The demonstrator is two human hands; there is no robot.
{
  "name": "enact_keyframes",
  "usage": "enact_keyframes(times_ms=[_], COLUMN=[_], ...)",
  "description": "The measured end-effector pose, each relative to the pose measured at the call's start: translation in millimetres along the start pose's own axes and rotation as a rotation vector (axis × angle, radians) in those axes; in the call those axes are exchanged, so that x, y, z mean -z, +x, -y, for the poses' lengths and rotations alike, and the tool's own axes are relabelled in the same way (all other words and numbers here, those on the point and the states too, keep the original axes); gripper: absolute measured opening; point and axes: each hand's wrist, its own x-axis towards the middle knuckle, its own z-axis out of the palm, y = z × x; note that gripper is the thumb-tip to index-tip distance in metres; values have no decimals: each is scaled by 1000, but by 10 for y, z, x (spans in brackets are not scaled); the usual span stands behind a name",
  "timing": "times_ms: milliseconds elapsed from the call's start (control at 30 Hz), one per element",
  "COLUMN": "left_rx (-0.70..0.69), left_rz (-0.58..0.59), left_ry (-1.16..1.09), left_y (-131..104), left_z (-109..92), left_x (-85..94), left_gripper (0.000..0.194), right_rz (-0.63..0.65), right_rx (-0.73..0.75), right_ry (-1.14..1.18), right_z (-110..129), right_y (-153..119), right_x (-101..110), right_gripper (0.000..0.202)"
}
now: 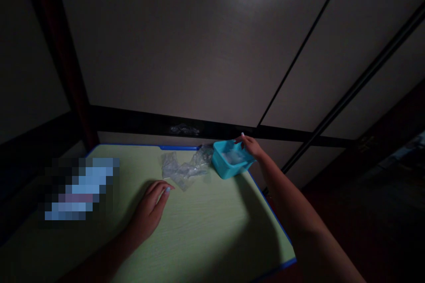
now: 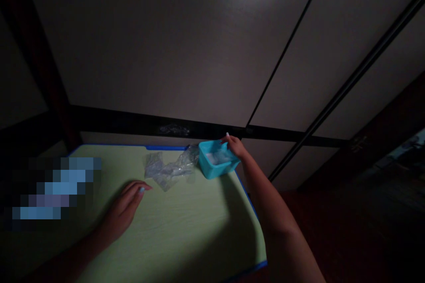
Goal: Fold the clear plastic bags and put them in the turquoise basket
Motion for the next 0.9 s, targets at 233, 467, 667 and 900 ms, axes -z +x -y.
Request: enact_keyframes(times_ms=[233,467,667,900], left_rx=[-9,-69,-198,-180], left_rz=[-40,-123,206,159], left_ry=[21,214,696,866], left_y=[-15,-53,-154,-89], left_z=[16,-6,-39,61], left_x=[5,20,36,110], left_gripper=[27,30,52,59], right_rz=[-303,-362,234,431], right_rx=[118,667,587,238], right_ry=[111,-111,-347,-397], right_z=[143,803,1060,855], right_y=[-170,-1042,-1301,-1191], right_x=[91,-354,-1213,-1688], right_gripper=[72,50,59,62])
